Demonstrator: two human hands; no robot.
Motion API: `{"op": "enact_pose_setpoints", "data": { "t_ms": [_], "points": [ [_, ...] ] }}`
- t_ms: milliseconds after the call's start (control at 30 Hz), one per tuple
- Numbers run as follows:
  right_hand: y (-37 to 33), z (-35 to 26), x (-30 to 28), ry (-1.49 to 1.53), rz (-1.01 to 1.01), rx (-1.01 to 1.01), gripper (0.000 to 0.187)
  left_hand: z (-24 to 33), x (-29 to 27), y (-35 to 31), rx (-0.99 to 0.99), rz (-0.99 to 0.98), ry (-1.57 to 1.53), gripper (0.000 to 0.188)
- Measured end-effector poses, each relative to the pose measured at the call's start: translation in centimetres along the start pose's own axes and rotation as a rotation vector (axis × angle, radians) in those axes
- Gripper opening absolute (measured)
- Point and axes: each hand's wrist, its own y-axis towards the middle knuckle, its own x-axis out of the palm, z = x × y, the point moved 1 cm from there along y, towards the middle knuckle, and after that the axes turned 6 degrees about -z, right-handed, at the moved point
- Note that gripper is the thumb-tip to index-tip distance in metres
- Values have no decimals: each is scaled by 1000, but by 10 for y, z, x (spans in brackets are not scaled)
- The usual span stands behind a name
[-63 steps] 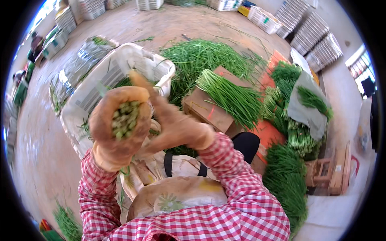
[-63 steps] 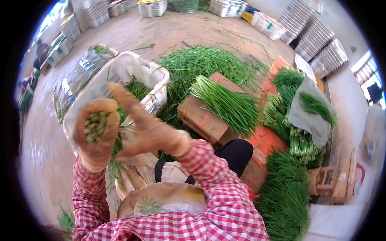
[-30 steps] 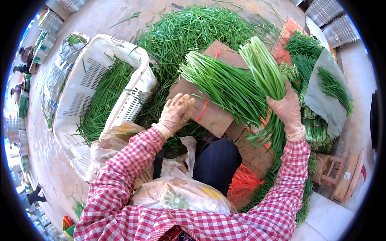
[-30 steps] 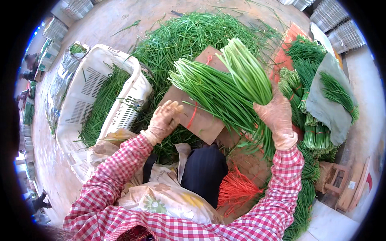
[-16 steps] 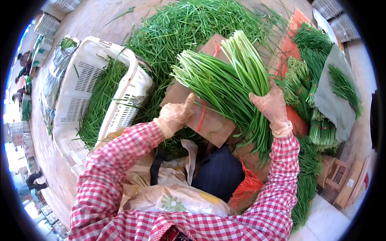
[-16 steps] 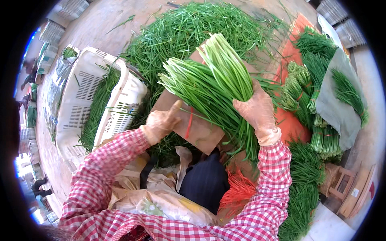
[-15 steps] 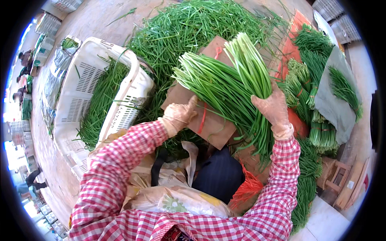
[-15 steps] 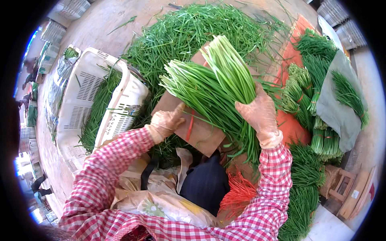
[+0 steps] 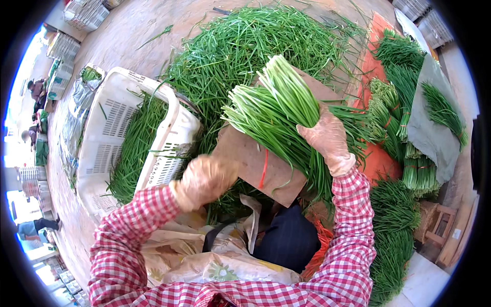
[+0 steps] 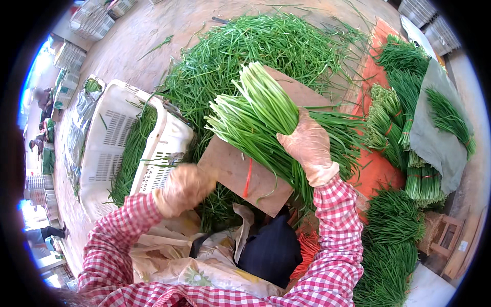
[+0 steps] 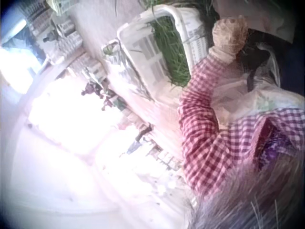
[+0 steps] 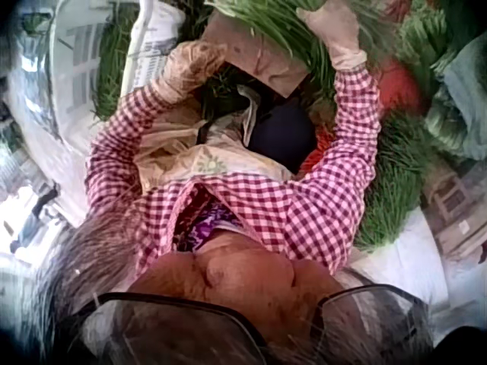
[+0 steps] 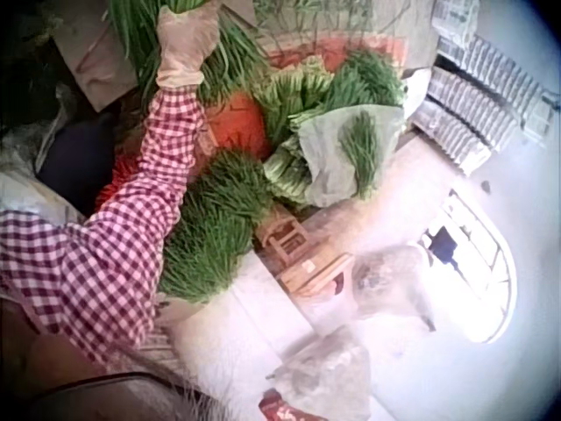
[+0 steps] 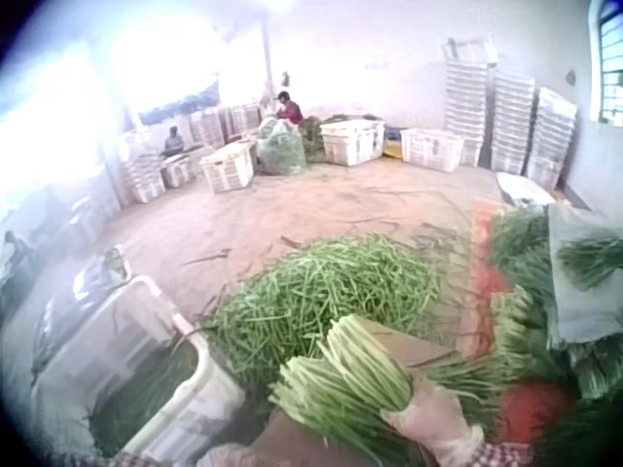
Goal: The person sorts and bundles green chives by hand, removing damaged leaves, aligning the stalks, and securing them with red ties before placing the bundles into a white crate.
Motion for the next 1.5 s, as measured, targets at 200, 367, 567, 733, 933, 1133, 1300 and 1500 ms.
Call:
{"op": "enact_pose_setpoints", "data": {
  "t_ms": [200,367,567,733,933,1133,1300,1500],
  "points": [
    [20,11,14,-31,-57,150,67,-45,12,93,-106,280,176,35],
    [31,28,17,22,-37,218,69,-47,62,78,-157,196,72,32],
    [33,28,21,81,-49,242,68,-28,23,101,-224,554,95,20],
    [30,24,18,75,-41,251,67,-12,22,133,-603,133,-155,36],
    [30,17,19,11,-58,285,74,-15,43,140,-593,250,-126,30],
    [26,14,15,14,-71,283,71,4,24,125,-857,322,-1593,16],
    [23,17,22,-52,6,206,62,7,20,109,-754,438,-1907,17],
    [18,5,28,-98,25,200,55,18,15,118,-777,324,-2069,16]
  ]
}}
